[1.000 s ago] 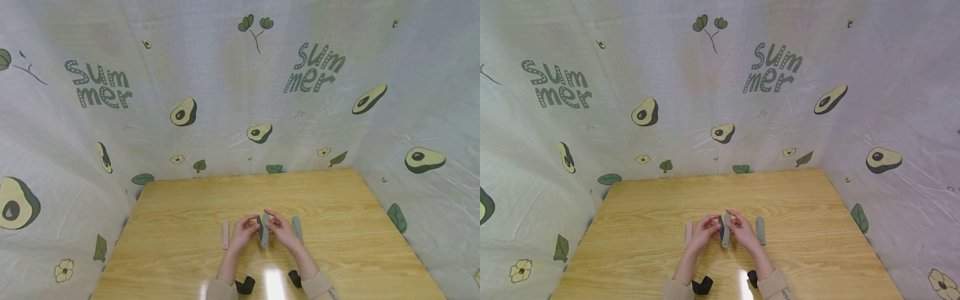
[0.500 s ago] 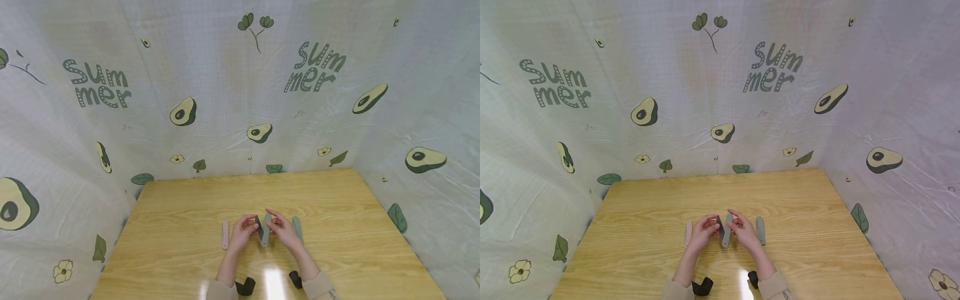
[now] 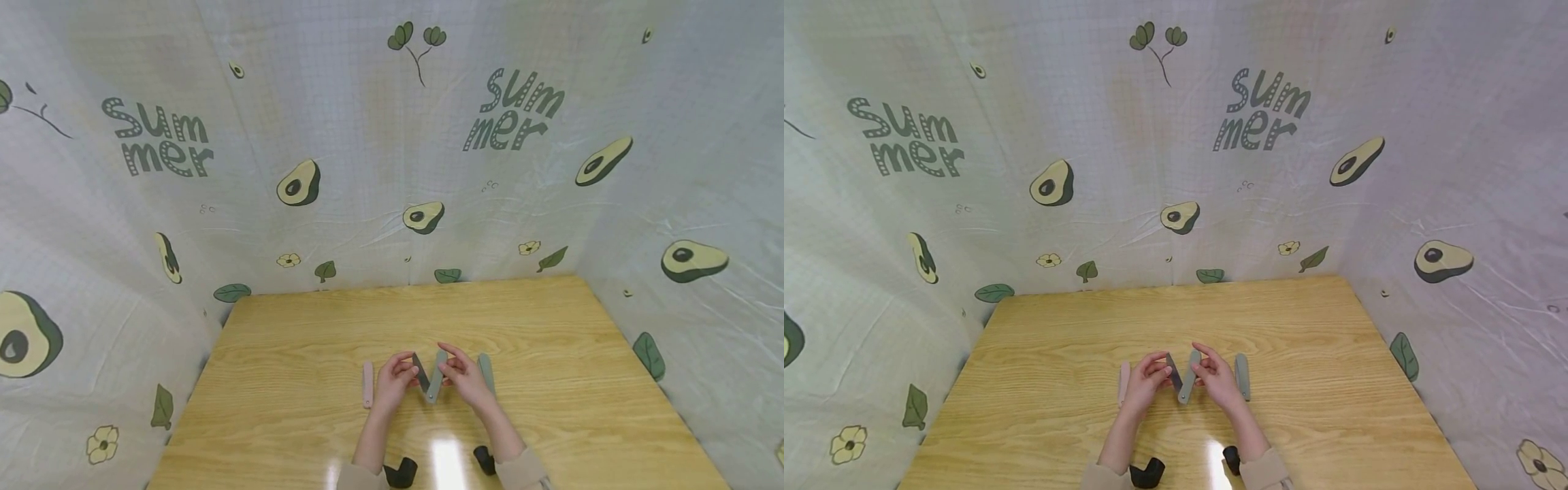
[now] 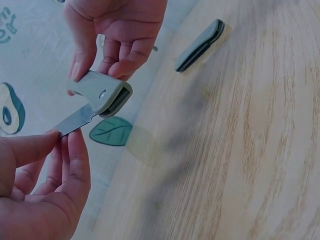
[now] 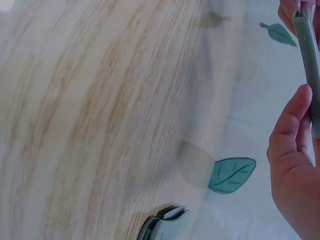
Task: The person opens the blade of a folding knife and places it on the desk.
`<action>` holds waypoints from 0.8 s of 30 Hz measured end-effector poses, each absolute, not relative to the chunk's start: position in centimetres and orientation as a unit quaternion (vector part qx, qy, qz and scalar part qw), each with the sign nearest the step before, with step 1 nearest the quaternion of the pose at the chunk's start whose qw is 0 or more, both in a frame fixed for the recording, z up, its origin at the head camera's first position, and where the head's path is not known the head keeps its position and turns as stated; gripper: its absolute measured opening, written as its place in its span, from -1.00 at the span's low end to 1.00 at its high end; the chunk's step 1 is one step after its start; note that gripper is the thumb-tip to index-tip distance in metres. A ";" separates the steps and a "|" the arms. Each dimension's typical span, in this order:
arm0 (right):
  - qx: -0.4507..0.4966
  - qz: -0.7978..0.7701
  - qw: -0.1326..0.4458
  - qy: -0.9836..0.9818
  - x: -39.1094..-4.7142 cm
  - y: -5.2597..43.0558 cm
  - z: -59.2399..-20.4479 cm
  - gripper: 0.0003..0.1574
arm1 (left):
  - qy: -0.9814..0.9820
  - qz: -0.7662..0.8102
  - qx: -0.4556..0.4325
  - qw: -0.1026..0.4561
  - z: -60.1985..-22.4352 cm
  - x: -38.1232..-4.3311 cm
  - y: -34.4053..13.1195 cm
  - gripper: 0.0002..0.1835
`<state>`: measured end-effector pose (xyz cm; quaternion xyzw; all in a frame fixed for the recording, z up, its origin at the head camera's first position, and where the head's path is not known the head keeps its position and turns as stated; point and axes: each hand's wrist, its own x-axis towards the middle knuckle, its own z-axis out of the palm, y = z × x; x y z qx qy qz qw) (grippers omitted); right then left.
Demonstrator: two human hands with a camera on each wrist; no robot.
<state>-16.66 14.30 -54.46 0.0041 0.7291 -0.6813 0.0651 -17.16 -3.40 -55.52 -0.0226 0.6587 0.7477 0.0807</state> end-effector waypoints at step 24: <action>0.037 -0.717 0.035 0.695 -16.2 14.9 -55.0 -0.41 | 0.633 0.770 -0.019 0.069 -55.5 -16.8 -3.9 -0.56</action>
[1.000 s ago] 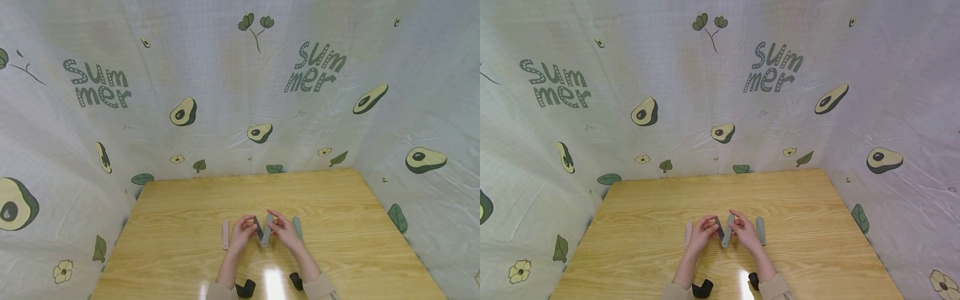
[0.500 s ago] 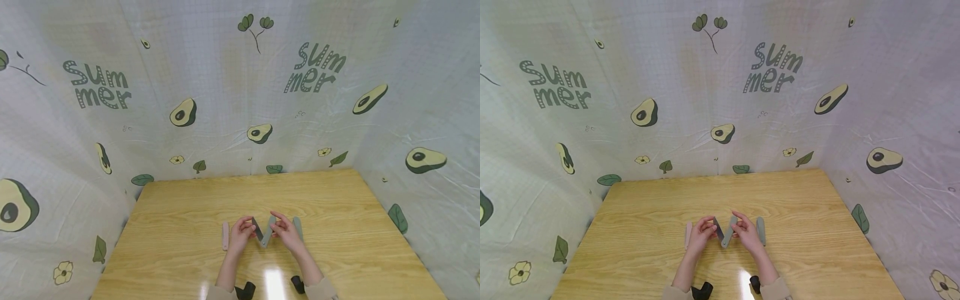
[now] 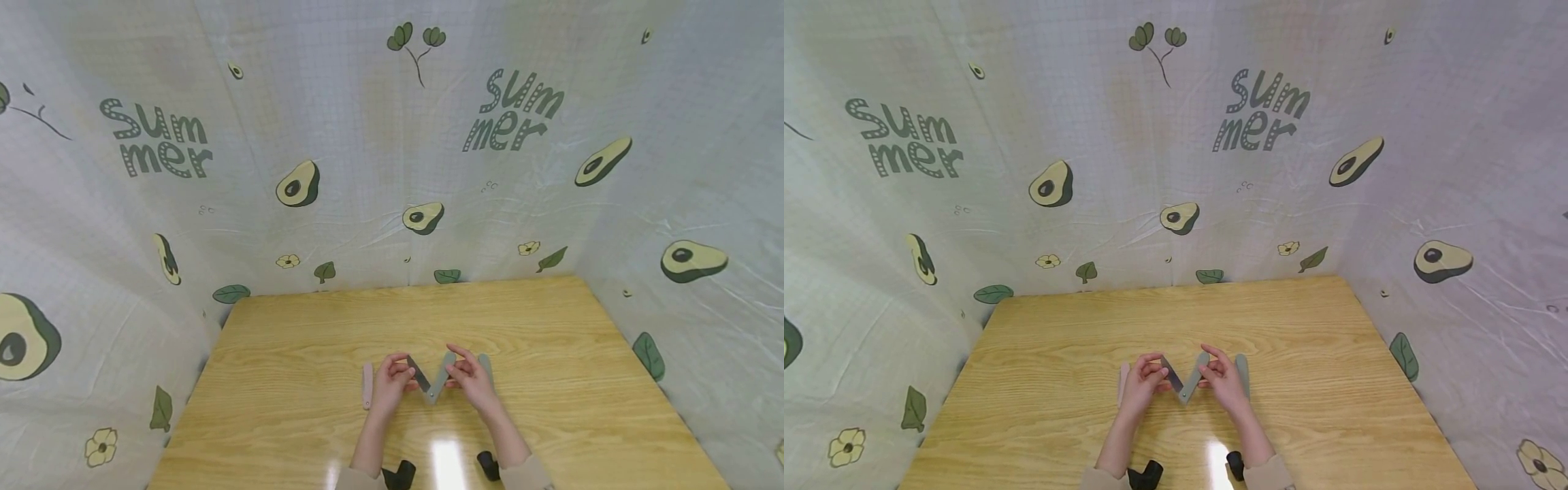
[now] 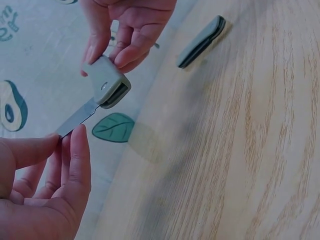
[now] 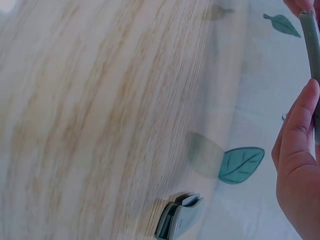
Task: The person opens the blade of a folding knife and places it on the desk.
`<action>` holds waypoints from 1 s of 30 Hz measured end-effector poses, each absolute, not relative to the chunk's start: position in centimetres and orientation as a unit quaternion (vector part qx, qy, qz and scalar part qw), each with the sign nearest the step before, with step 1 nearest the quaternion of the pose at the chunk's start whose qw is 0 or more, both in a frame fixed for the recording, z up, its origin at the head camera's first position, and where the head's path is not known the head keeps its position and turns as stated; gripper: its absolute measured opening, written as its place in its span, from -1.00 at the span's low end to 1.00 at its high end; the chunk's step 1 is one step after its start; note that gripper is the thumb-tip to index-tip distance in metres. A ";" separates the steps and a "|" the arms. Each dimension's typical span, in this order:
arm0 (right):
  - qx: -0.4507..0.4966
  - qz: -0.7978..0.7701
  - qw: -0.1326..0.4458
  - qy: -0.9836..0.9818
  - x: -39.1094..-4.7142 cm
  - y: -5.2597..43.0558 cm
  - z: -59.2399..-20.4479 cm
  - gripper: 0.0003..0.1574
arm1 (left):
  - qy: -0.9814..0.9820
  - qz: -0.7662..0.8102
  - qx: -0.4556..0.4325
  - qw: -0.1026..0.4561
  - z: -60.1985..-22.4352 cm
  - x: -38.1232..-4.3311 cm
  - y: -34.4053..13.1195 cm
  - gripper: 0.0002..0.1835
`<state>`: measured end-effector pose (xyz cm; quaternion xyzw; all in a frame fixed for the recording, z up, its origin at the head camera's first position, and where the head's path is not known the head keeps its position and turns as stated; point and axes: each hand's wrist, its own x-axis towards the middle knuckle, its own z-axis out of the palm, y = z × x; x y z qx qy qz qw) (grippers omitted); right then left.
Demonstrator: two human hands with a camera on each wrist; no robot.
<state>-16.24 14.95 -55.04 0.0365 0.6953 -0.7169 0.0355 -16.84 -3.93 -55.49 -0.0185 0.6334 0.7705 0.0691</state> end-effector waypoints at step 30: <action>0.062 -0.753 0.034 0.655 -15.9 15.5 -55.5 -0.44 | 0.593 0.802 -0.067 0.038 -55.3 -16.5 -4.3 -0.56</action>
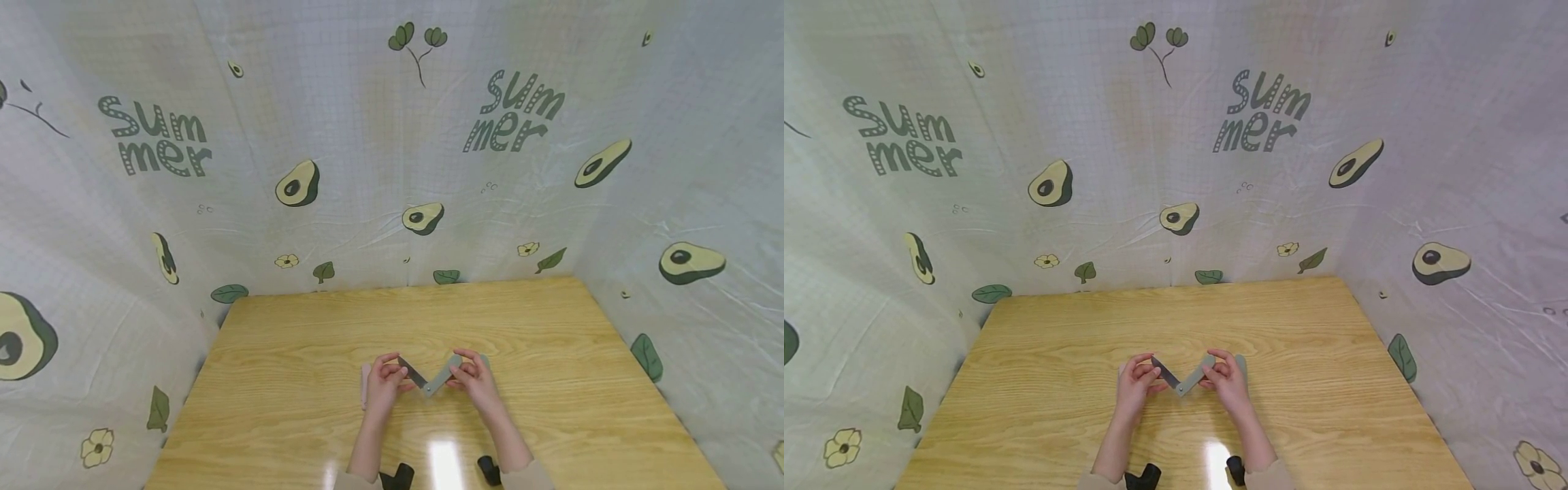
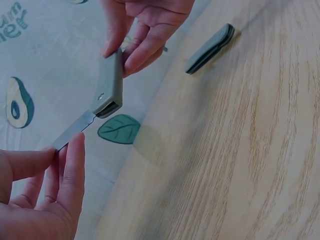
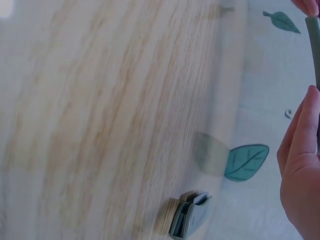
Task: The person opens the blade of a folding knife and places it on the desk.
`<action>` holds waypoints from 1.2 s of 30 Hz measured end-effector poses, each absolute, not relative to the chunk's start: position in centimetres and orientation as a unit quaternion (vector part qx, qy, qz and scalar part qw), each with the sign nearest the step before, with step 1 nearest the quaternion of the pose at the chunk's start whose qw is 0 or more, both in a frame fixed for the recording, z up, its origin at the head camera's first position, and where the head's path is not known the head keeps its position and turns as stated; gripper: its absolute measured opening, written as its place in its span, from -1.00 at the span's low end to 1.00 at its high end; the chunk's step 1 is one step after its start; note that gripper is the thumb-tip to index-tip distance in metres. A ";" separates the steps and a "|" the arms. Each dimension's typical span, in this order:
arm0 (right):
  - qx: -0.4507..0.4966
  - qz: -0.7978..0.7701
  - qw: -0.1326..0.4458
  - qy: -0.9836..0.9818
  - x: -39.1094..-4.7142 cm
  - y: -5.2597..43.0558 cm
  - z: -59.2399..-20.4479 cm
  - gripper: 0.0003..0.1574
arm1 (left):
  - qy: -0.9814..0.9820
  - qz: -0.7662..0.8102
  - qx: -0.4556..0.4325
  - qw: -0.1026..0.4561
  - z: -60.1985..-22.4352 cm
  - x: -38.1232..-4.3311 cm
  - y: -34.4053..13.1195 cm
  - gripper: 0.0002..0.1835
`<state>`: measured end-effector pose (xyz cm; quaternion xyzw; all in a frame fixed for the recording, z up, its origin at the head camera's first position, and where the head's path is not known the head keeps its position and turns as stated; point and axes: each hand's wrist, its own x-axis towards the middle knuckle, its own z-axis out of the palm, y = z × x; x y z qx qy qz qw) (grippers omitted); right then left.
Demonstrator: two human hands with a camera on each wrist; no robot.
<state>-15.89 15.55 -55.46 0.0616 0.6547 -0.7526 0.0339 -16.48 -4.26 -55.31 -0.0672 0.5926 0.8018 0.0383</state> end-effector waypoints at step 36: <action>0.102 -0.820 0.026 0.563 -15.5 15.4 -55.4 -0.56 | 0.525 0.845 -0.097 0.009 -55.7 -16.0 -4.0 -0.62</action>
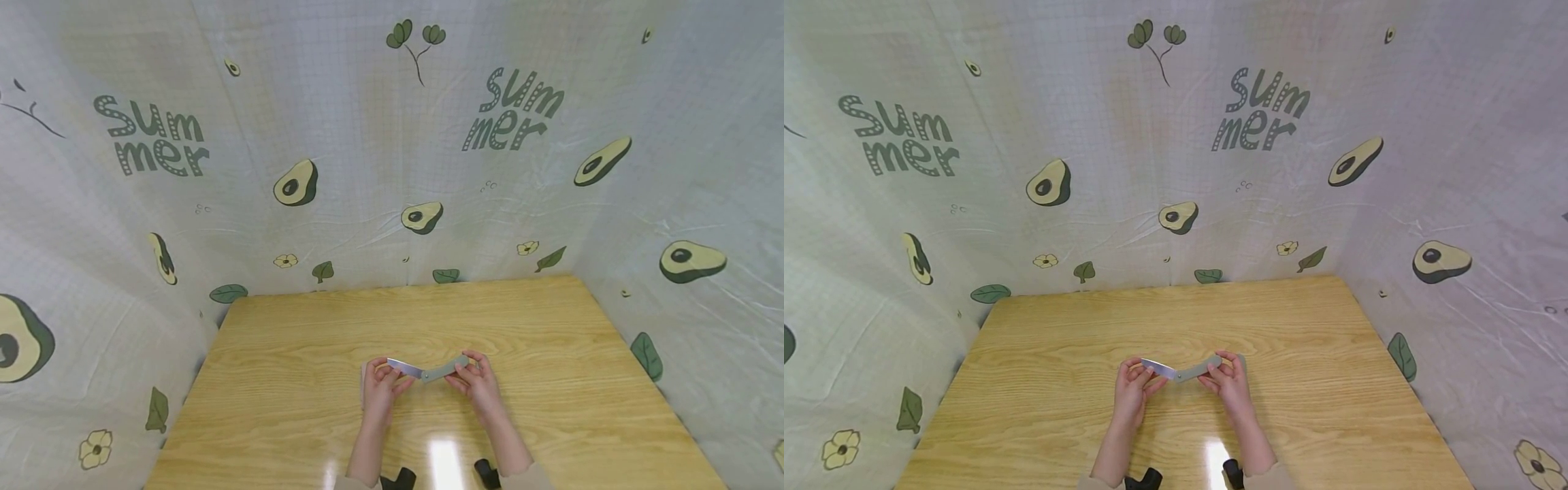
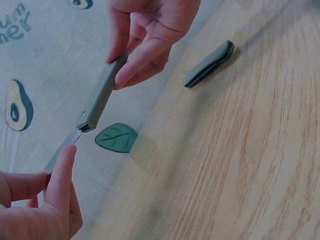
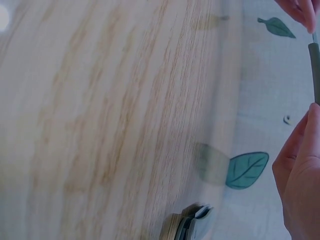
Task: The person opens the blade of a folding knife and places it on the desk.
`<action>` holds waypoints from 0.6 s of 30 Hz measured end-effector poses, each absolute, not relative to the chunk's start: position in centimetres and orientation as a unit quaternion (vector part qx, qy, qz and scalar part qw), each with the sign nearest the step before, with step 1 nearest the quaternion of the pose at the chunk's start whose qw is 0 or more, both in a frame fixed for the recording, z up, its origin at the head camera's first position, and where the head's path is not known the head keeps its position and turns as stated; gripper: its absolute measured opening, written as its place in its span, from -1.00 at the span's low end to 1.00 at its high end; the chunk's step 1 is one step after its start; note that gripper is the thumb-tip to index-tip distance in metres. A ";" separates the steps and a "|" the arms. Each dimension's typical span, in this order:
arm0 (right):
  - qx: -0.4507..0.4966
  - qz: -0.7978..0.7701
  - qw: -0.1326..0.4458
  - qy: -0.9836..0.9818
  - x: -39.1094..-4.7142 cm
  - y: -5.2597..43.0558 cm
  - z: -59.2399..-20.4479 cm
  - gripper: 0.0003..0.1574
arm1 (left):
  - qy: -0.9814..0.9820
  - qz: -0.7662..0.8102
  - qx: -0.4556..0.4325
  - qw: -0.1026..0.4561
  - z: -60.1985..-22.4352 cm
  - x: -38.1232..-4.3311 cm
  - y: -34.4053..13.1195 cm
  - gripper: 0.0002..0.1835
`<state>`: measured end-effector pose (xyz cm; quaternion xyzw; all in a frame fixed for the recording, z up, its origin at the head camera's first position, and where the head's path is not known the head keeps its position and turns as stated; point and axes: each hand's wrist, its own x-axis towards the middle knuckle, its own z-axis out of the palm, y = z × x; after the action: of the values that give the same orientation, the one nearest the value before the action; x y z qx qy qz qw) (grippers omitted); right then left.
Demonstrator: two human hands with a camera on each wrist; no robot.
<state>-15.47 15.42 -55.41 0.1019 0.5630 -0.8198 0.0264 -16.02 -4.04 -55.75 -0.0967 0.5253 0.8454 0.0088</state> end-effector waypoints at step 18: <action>0.105 -0.833 0.029 0.542 -15.3 15.2 -55.0 -0.59 | 0.504 0.857 -0.111 -0.009 -56.1 -15.9 -3.5 -0.66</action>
<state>-15.26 15.16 -55.03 0.1050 0.5425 -0.8330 0.0295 -15.90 -3.47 -56.09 -0.1108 0.5036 0.8567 -0.0087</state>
